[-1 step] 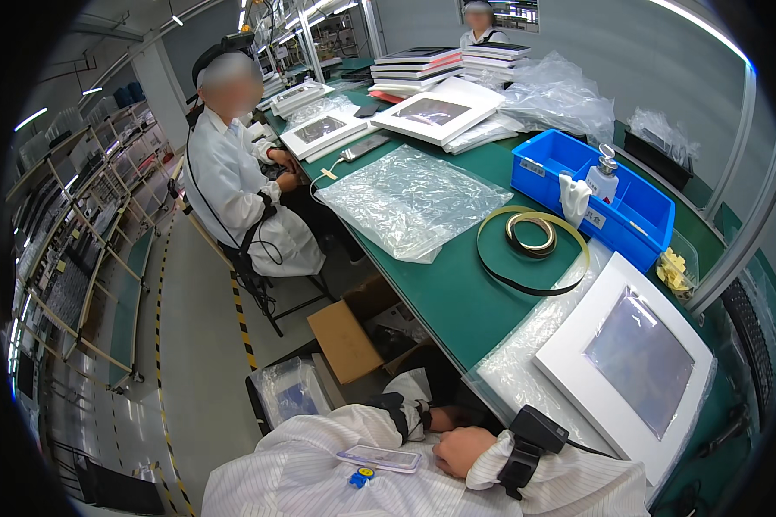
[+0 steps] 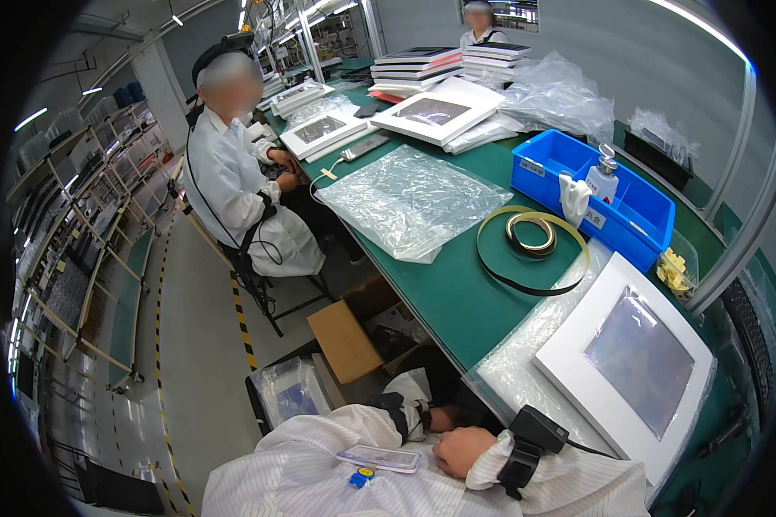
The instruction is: Assembling and inspecting the protective plastic frame onto an electronic panel or display.
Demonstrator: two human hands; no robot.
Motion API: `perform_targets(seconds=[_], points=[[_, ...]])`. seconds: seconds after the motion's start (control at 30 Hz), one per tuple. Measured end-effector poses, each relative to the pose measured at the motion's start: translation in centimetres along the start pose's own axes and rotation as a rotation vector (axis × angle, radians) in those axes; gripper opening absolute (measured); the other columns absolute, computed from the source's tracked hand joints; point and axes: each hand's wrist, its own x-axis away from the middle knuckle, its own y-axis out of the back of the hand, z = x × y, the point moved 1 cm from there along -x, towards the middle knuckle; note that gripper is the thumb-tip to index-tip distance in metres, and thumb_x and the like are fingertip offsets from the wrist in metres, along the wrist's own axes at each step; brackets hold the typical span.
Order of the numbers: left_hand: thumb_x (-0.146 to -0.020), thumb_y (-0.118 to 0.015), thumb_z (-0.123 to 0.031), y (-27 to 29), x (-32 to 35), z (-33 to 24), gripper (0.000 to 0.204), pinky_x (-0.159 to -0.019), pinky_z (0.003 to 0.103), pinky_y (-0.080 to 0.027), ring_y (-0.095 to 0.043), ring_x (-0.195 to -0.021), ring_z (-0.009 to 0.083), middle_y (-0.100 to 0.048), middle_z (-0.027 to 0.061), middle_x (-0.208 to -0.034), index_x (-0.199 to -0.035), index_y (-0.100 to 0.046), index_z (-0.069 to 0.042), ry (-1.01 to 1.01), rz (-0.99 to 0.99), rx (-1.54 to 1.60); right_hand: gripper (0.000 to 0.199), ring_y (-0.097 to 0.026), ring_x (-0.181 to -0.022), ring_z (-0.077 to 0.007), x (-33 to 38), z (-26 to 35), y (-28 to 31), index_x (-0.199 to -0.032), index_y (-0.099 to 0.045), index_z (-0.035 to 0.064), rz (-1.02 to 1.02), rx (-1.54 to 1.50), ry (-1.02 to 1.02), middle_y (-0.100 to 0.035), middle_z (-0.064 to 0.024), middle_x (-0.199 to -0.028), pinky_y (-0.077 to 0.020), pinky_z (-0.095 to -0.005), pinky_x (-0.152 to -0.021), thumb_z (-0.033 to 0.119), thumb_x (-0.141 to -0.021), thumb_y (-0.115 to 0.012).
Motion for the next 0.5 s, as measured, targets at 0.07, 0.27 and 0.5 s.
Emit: perform_targets(seconds=[0.07,0.27,0.5], points=[[-0.079,-0.050,-0.014,0.0,0.0,-0.1,0.032,-0.089,0.036,-0.037,-0.051,-0.102,0.0286,-0.054,0.0169,-0.111,-0.110,-0.054,-0.006,-0.003,0.002,0.001,0.024,-0.058,-0.072,-0.0310,0.0,0.0,-0.1,-0.077,-0.058,0.0036,-0.001,-0.002,-0.002,-0.057,-0.0112,-0.079,-0.0475,-0.0398,-0.061,0.027,-0.077,-0.052],[-0.079,-0.050,-0.014,0.1,0.2,-0.1,0.033,-0.090,0.036,-0.037,-0.050,-0.103,0.0282,-0.053,0.0167,-0.112,-0.111,-0.053,-0.006,-0.015,0.016,0.025,0.024,-0.058,-0.071,-0.0303,0.0,-0.1,-0.3,-0.075,-0.057,0.0034,-0.015,-0.011,-0.016,-0.056,-0.0107,-0.077,-0.0478,-0.0391,-0.061,0.026,-0.077,-0.052],[-0.079,-0.050,-0.012,1.1,0.6,-1.2,0.035,-0.092,0.035,-0.035,-0.048,-0.107,0.0273,-0.052,0.0167,-0.114,-0.114,-0.051,-0.006,-0.008,0.044,0.015,0.023,-0.058,-0.069,-0.0298,0.0,0.0,0.0,-0.073,-0.057,0.0028,0.016,0.014,-0.007,-0.057,-0.0108,-0.074,-0.0481,-0.0391,-0.059,0.025,-0.076,-0.052]])
